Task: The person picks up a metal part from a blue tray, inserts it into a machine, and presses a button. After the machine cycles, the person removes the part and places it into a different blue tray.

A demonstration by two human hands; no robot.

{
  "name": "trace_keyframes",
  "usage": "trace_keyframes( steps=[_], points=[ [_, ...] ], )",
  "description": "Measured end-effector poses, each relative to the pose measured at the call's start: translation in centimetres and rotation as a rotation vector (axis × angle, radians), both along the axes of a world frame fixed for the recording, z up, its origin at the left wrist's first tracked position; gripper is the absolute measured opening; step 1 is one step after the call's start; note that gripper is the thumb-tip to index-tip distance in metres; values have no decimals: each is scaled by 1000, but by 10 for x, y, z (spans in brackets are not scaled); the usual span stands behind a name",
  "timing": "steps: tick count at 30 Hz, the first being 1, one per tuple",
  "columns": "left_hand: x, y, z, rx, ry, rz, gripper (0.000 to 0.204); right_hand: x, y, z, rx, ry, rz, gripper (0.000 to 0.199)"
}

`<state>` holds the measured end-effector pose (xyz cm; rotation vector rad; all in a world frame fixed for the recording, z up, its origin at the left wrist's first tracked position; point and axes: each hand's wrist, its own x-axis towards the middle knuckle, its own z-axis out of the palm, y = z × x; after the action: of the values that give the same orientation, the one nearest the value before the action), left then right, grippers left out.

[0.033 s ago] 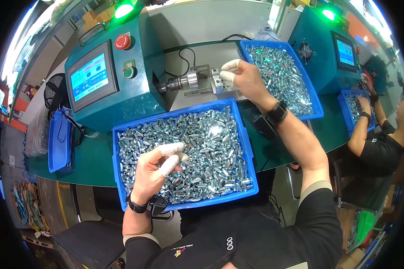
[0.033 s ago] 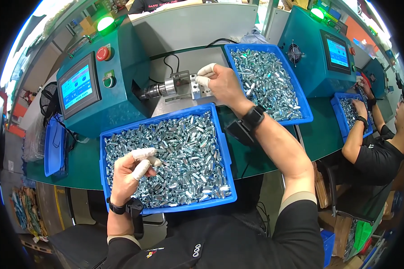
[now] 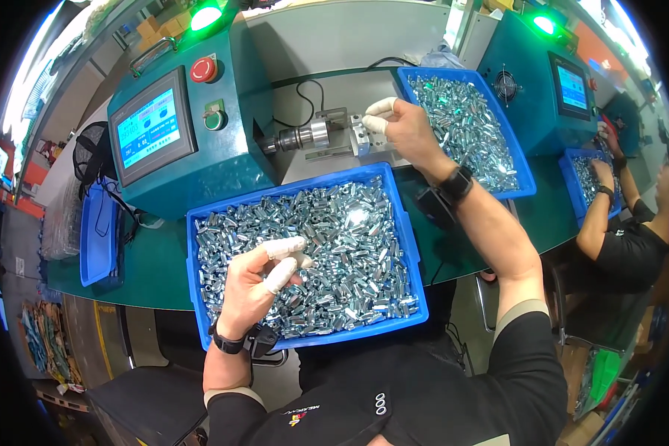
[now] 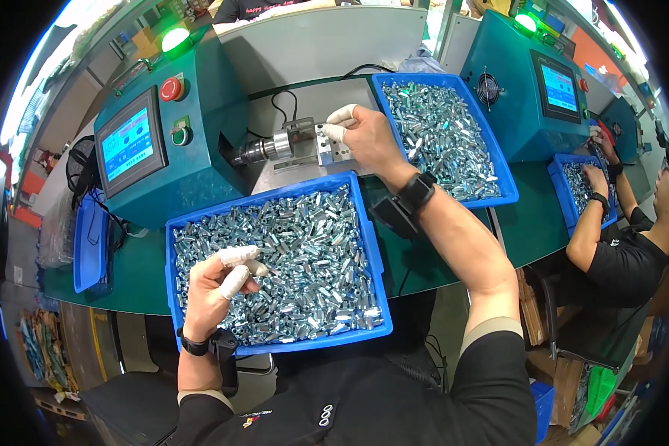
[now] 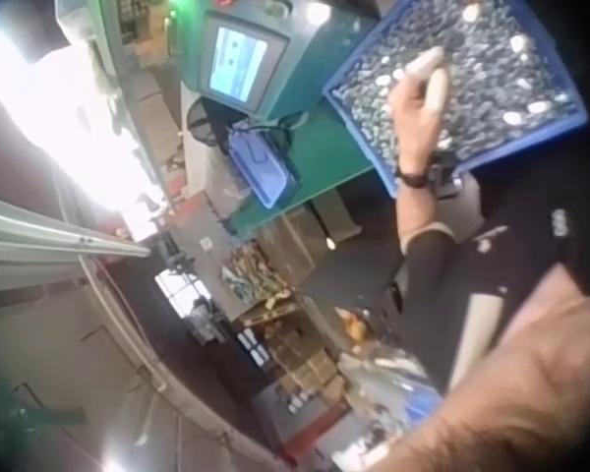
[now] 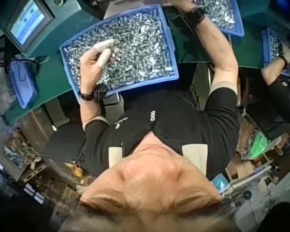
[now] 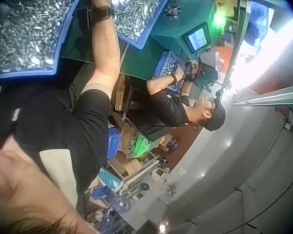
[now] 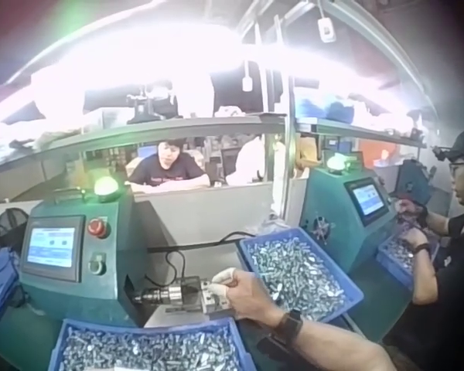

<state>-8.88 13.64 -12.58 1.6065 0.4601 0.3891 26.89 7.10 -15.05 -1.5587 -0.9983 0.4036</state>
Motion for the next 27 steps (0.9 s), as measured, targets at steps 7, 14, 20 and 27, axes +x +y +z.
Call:
trace_keyframes(
  steps=[7, 14, 20, 27],
  points=[
    [-3, 0, 1, -1, -28, -11, 30, 2, 13, -8, -34, 125, -4, 21],
    [-4, -1, 2, 26, -30, -41, 30, 9, 15, -15, -28, 4, 4, 20],
    [-5, -1, 2, 20, -29, -30, 30, 3, 13, -6, -44, -118, 18, 20],
    [-2, 1, 2, 15, -22, -27, 30, 4, 9, 9, -150, -277, 27, 15]
  ],
)
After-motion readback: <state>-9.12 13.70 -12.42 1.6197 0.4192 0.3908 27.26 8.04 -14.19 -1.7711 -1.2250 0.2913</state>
